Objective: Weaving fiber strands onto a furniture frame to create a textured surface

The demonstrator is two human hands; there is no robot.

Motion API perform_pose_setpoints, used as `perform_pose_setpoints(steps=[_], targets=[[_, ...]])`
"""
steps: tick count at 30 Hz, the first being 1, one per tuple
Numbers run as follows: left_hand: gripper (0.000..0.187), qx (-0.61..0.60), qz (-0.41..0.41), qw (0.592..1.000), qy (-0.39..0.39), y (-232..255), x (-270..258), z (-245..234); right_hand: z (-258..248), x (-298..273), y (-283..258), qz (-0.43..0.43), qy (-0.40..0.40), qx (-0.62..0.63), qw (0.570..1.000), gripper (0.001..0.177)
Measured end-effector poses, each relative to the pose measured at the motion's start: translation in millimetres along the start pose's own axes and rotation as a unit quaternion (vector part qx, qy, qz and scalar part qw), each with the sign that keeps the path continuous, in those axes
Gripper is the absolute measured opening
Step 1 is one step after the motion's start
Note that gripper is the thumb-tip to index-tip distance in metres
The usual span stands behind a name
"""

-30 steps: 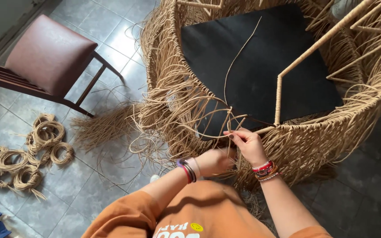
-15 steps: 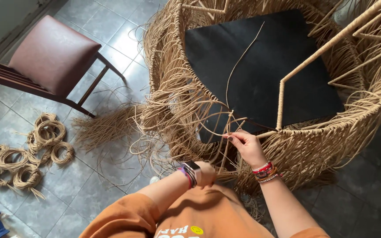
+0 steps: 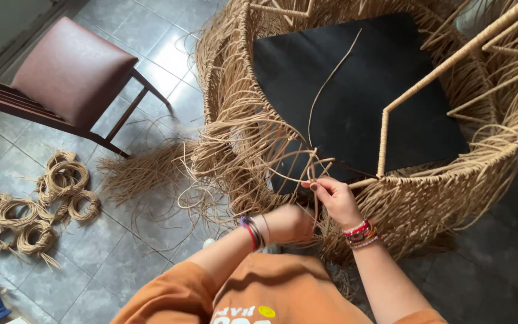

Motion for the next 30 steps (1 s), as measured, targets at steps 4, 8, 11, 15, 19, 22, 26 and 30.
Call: perform_pose_setpoints(steps=[4, 8, 11, 15, 19, 22, 26, 30], targets=[[0.020, 0.370, -0.083, 0.875, -0.300, -21, -29, 24, -1, -1, -4, -0.004, -0.004, -0.010, 1.000, 0.018], [0.020, 0.048, -0.084, 0.994, -0.047, 54, 4, -7, 1, 2, -14, 0.006, -0.003, 0.005, 1.000, 0.020], [0.015, 0.057, -0.073, 0.990, -0.105, 37, -23, 10, -3, 2, -25, 0.017, -0.004, -0.016, 1.000, 0.019], [0.039, -0.358, -0.213, 0.904, 0.093, 40, -6, -15, 3, 0, -8, 0.022, 0.006, -0.034, 0.999, 0.018], [0.022, 0.342, -0.032, 0.896, -0.280, -55, -33, 13, -1, 3, -10, -0.001, 0.009, -0.038, 0.999, 0.018], [0.030, 0.131, -0.149, 0.968, -0.156, 3, -6, 2, 1, 6, 9, 0.011, 0.010, -0.042, 0.999, 0.019], [0.025, 0.351, 0.075, 0.922, -0.144, 47, -7, 5, -1, 8, -21, 0.029, 0.015, -0.040, 0.999, 0.018], [0.029, 0.339, -0.076, 0.904, -0.247, -20, -31, 1, 1, 10, -15, -0.006, 0.014, -0.022, 1.000, 0.019]])
Point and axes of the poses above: each hand's wrist, its own x-axis towards the middle knuckle, its own z-axis out of the palm, y = z × x, the point moved 7 cm from there along x, towards the middle knuckle, and after that the axes turned 10 degrees about -x, right-handed, at the moved point
